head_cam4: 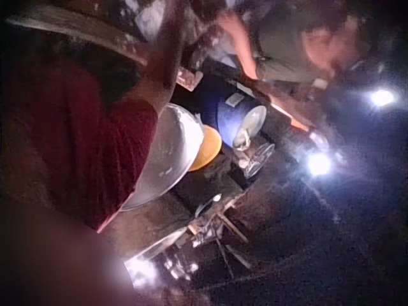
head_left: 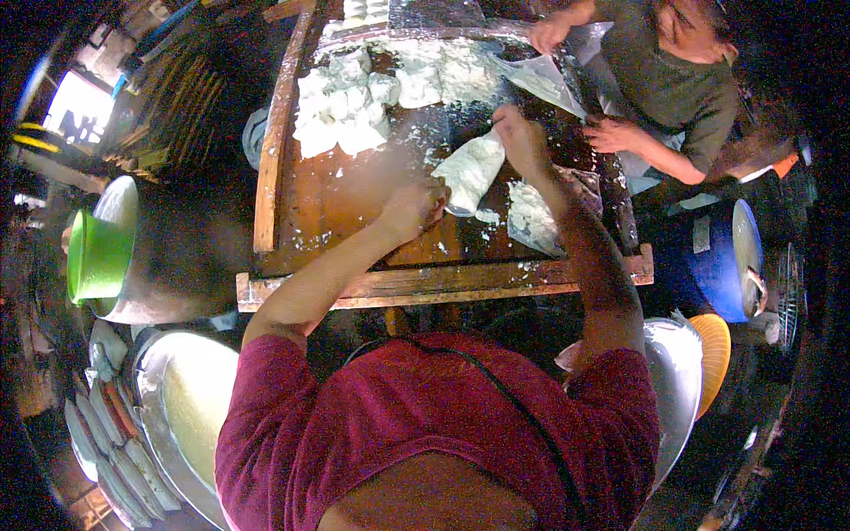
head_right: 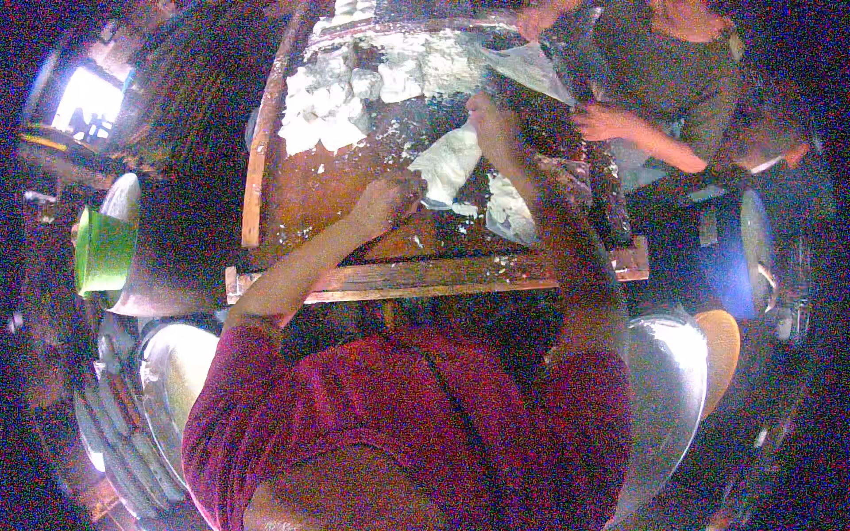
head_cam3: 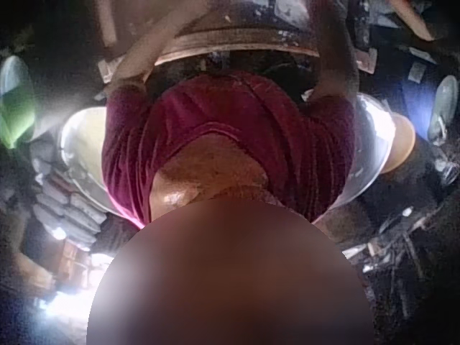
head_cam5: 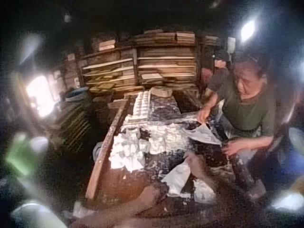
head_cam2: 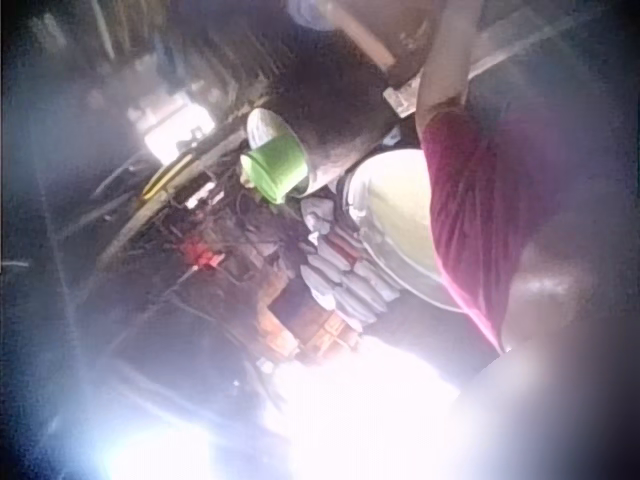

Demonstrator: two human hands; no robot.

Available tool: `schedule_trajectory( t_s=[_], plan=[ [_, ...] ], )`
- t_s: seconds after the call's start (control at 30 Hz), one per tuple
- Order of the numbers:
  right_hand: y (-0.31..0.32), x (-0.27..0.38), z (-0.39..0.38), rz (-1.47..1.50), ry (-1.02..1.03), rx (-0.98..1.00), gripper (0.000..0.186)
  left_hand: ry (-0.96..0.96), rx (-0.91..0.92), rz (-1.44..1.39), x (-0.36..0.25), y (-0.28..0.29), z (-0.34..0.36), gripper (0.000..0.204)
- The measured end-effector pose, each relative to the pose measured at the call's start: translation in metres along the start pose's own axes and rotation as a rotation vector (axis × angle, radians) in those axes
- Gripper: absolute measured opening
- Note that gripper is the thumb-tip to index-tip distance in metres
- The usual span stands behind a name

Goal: The person uses a large spoon to scoop portions of white paste-like material from a large metal vat and places them onto a wooden board covered in the same material, then uses their hands to shape and fold the portions.

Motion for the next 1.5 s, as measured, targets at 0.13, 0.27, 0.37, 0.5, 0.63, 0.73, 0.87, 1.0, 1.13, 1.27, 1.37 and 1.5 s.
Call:
schedule_trajectory(
  t_s=[0.13, 0.27, 0.37, 0.5, 0.63, 0.73, 0.87, 1.0, 1.13, 1.27, 1.37, 1.5],
  plan=[
    [-0.042, 0.061, -0.052, -0.339, 0.395, 0.244, 0.021, -0.082, -0.265, -0.269, -0.017, 0.039, 0.012, 0.008],
    [-0.024, 0.068, -0.003, -0.348, 0.108, 0.238, 0.033, 0.026, -0.36, -0.387, -0.024, 0.094, 0.025, 0.01],
    [-0.018, 0.12, 0.034, 0.026, 0.17, 0.357, 0.023, -0.081, -0.554, -0.57, -0.051, 0.167, 0.013, 0.01],
    [-0.064, 0.154, 0.054, 0.404, 0.33, 0.243, 0.022, 0.003, -0.361, -0.512, -0.042, 0.19, 0.009, 0.012],
    [-0.167, 0.154, 0.017, 0.184, 0.325, 0.42, 0.025, 0.092, -0.301, -0.496, -0.012, 0.196, -0.011, 0.031],
    [-0.178, 0.18, -0.016, 0.466, 0.325, 0.653, 0.027, 0.213, -0.34, -0.777, 0.034, 0.188, -0.032, 0.04],
    [-0.185, 0.189, -0.023, 0.159, -0.029, 0.936, 0.034, 0.391, -0.559, -0.064, 0.151, 0.169, -0.091, 0.047],
    [-0.192, 0.209, -0.029, -0.031, 0.402, 0.508, 0.037, 0.357, -0.909, -0.022, 0.13, 0.201, -0.089, 0.041],
    [-0.193, 0.181, 0.021, 0.042, 0.133, 0.451, 0.024, 0.275, -0.972, -0.182, 0.08, 0.229, -0.09, 0.029],
    [-0.14, 0.181, 0.014, 0.067, 0.253, 0.204, 0.048, 0.161, -0.968, -0.175, 0.069, 0.225, -0.095, 0.029],
    [-0.17, 0.188, -0.073, 0.033, 0.5, 0.541, 0.062, 0.204, -0.925, -0.312, 0.074, 0.203, -0.094, 0.027],
    [-0.172, 0.099, -0.06, -0.041, 0.366, 0.661, 0.065, 0.226, -0.819, -0.3, 0.057, 0.181, -0.071, 0.029]
  ],
)
Point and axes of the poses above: each hand's wrist, its own z-axis towards the middle knuckle, its own y-axis out of the back of the hand, x = y × z, the point moved 10 cm from there along z, towards the middle knuckle, and after that the axes turned 14 degrees about -z, right-handed, at the moved point
